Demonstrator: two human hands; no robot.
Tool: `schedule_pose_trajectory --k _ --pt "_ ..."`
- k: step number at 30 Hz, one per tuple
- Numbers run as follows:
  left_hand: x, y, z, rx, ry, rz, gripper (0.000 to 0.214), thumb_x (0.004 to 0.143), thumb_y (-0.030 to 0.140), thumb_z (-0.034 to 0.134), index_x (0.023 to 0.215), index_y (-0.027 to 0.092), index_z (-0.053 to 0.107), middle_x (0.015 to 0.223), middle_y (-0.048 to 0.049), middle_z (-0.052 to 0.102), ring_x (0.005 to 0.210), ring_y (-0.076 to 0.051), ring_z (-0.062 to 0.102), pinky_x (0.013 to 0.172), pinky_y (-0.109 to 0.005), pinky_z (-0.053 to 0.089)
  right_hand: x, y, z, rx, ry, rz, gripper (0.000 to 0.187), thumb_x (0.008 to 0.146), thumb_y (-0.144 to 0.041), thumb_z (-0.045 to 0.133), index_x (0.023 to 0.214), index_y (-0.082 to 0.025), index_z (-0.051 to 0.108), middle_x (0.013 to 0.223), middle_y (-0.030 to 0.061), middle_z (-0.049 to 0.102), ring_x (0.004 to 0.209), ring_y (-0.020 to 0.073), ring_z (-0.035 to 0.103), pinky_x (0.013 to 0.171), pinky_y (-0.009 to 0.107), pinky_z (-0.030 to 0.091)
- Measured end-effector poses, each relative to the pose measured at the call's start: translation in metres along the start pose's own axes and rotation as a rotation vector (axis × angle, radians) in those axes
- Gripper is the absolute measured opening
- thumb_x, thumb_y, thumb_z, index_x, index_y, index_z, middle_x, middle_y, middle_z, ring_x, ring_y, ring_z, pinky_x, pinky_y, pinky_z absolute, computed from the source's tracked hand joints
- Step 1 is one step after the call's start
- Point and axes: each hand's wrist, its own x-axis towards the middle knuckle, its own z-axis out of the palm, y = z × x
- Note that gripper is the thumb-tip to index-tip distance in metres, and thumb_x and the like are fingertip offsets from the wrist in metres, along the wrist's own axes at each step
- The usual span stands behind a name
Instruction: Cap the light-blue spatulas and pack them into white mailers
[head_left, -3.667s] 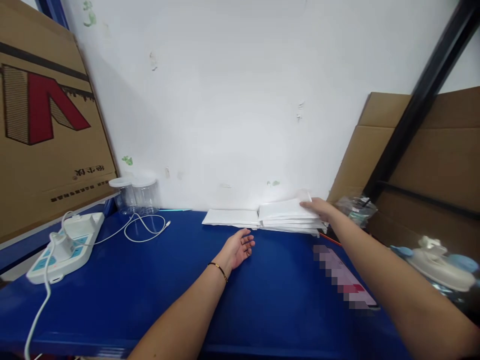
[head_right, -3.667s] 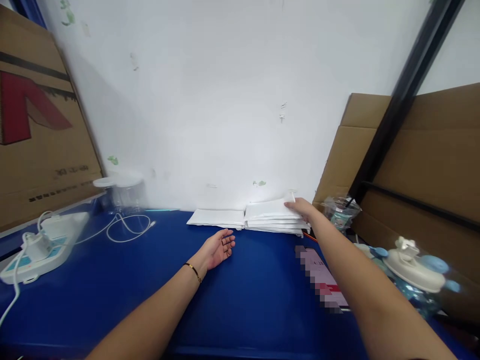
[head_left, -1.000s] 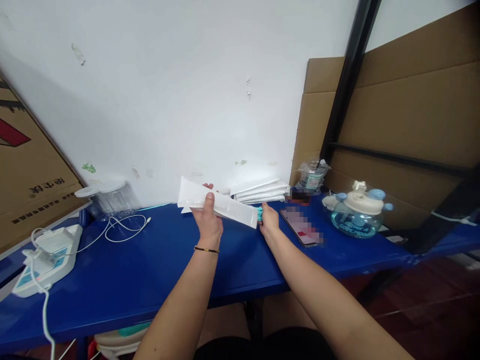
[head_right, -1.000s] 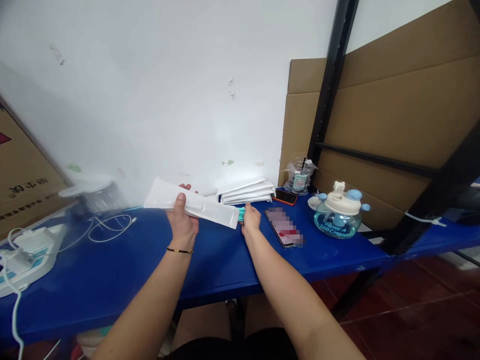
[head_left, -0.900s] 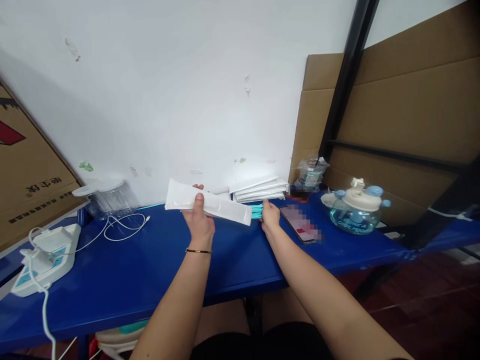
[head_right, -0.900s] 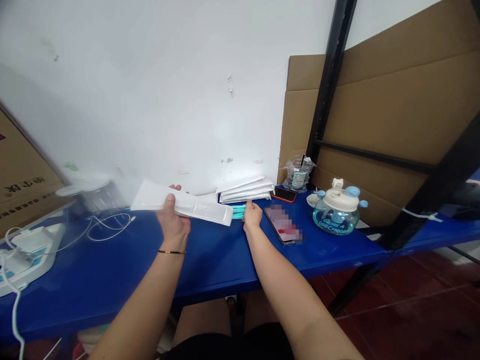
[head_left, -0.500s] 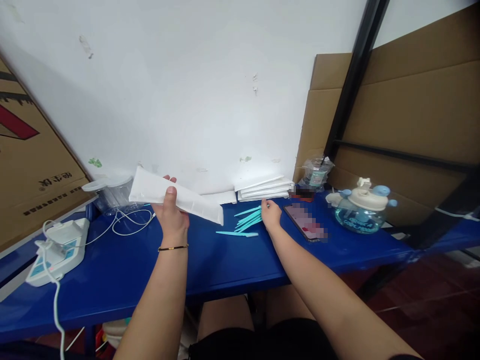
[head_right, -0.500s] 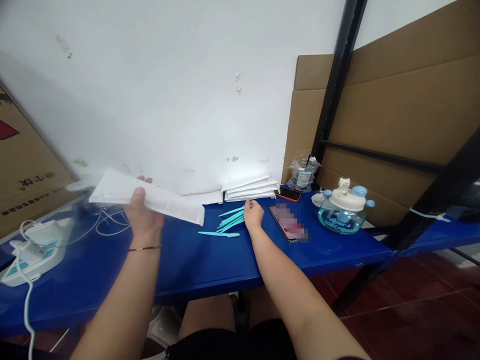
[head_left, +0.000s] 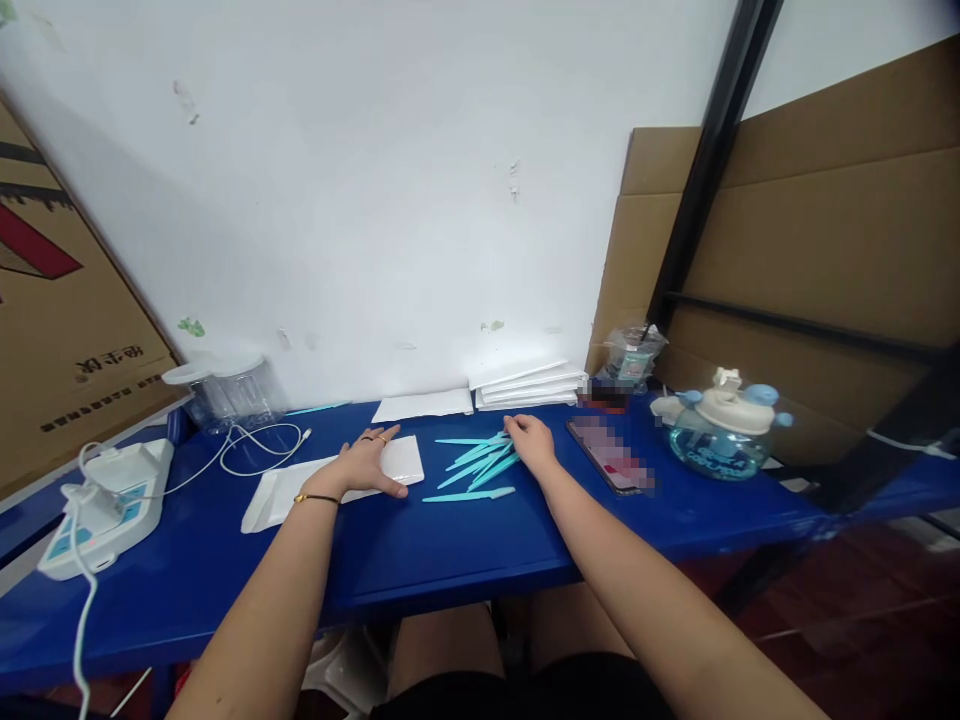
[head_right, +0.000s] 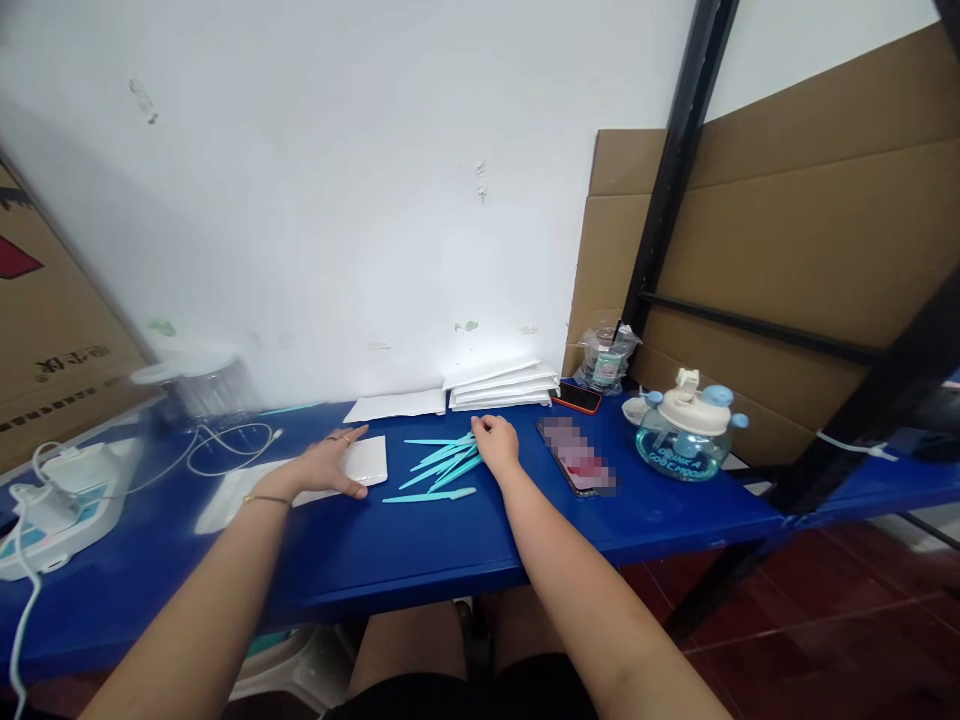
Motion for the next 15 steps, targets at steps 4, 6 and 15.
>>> schedule_pose_trajectory --k 4,6,15 --pt "-0.003 0.048 0.011 -0.131 0.106 0.218 0.105 0.063 0.076 0.049 0.145 0.023 0.012 0.153 -0.0101 0.007 0.139 -0.031 0.004 0.11 -0.047 0.015 -0.001 0.0 -0.004 0.374 -0.047 0.175 0.042 0.08 -0.049 0.041 0.074 -0.019 0.07 0.078 0.0052 0.071 0.075 0.0196 0.064 0.068 0.028 0.045" --pt "0.0 0.079 0.022 -0.138 0.033 0.336 0.108 0.062 0.079 0.047 0.146 0.025 0.006 0.153 -0.0084 0.001 0.139 -0.031 -0.002 0.111 -0.048 0.011 -0.001 0.001 -0.01 0.487 -0.081 0.228 0.045 0.082 -0.048 0.039 0.082 -0.015 0.07 0.083 0.009 0.072 0.08 0.0212 0.066 0.075 0.03 0.047" --pt "0.041 0.13 0.059 -0.049 0.045 0.324 0.093 0.072 0.078 0.031 0.145 0.024 0.01 0.152 -0.0106 0.008 0.139 -0.032 0.0 0.107 -0.059 0.006 -0.03 0.012 -0.042 -0.352 -0.553 -0.29 0.059 0.09 -0.051 0.029 0.142 -0.024 0.029 0.15 0.0029 0.02 0.139 0.0231 0.011 0.112 0.046 0.01"
